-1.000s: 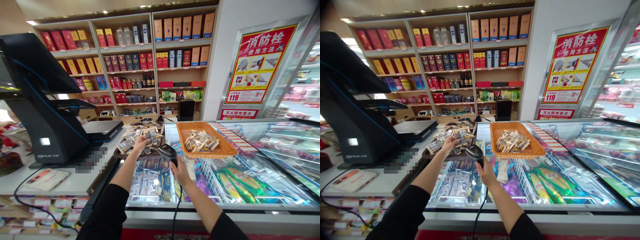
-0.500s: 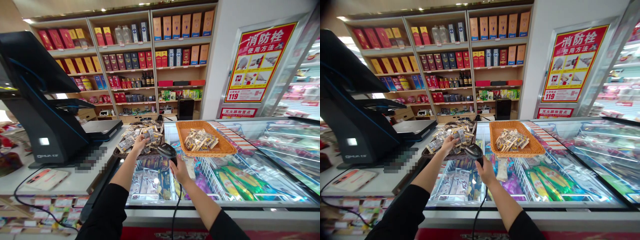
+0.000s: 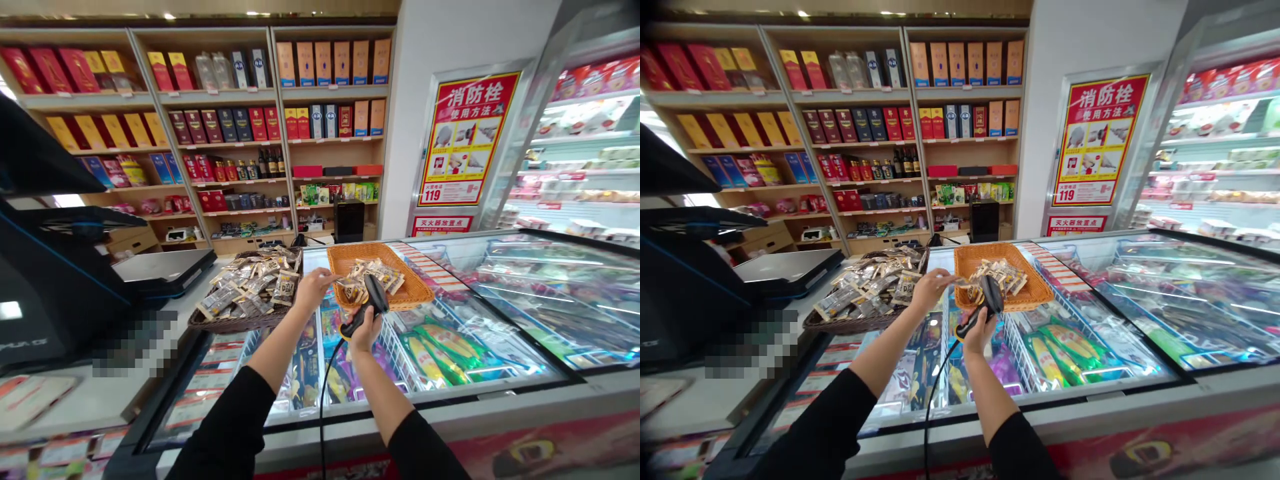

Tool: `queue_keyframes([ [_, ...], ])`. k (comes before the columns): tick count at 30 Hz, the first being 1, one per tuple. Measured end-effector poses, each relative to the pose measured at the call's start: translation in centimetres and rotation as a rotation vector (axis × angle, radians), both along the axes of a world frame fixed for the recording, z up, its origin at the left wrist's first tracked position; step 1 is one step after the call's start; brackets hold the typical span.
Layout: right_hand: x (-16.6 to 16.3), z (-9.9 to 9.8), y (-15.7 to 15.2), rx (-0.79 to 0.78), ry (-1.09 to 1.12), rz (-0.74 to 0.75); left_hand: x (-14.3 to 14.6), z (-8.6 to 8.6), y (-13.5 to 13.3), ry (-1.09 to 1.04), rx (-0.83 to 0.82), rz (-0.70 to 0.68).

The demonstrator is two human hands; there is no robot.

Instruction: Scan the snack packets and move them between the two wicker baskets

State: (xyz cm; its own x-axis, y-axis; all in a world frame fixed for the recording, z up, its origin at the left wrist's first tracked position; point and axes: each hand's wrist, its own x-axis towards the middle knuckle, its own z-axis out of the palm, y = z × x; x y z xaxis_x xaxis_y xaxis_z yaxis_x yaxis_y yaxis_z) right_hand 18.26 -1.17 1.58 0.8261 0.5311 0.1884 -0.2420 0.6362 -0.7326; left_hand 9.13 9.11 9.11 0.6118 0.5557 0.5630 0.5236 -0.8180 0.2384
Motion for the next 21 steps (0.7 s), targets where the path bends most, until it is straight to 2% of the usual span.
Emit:
queue_keyframes([
  [3, 0.5, -0.1, 0.2, 0.006, 0.057, -0.042, 3.5, -0.9, -0.3, 0.308, 0.011, -0.096],
  [8, 0.8, -0.3, 0.6, 0.017, 0.105, -0.012, 5.3, -1.0, 0.3, 0.560, -0.063, -0.034],
  [10, 0.6, -0.3, 0.6, 0.023, 0.076, 0.010, 4.8, -0.7, 0.6, 0.552, -0.159, -0.071],
  [12, 0.2, -0.2, 0.3, 0.028, 0.020, 0.057, 3.4, -0.2, 1.0, 0.410, -0.224, -0.060],
  [14, -0.3, -0.2, 0.0, 0.019, -0.059, 0.117, 1.2, 0.1, 1.7, 0.218, -0.204, 0.074],
  [16, -0.9, -0.2, -0.2, -0.008, -0.162, 0.181, -1.7, 0.2, 2.4, 0.101, -0.145, 0.300],
  [18, -1.5, -0.3, -0.3, -0.032, -0.264, 0.243, -4.4, 0.1, 3.1, 0.112, -0.131, 0.500],
  [21, -2.1, -0.6, -0.1, -0.041, -0.357, 0.322, -6.8, -0.4, 3.6, 0.238, -0.180, 0.633],
])
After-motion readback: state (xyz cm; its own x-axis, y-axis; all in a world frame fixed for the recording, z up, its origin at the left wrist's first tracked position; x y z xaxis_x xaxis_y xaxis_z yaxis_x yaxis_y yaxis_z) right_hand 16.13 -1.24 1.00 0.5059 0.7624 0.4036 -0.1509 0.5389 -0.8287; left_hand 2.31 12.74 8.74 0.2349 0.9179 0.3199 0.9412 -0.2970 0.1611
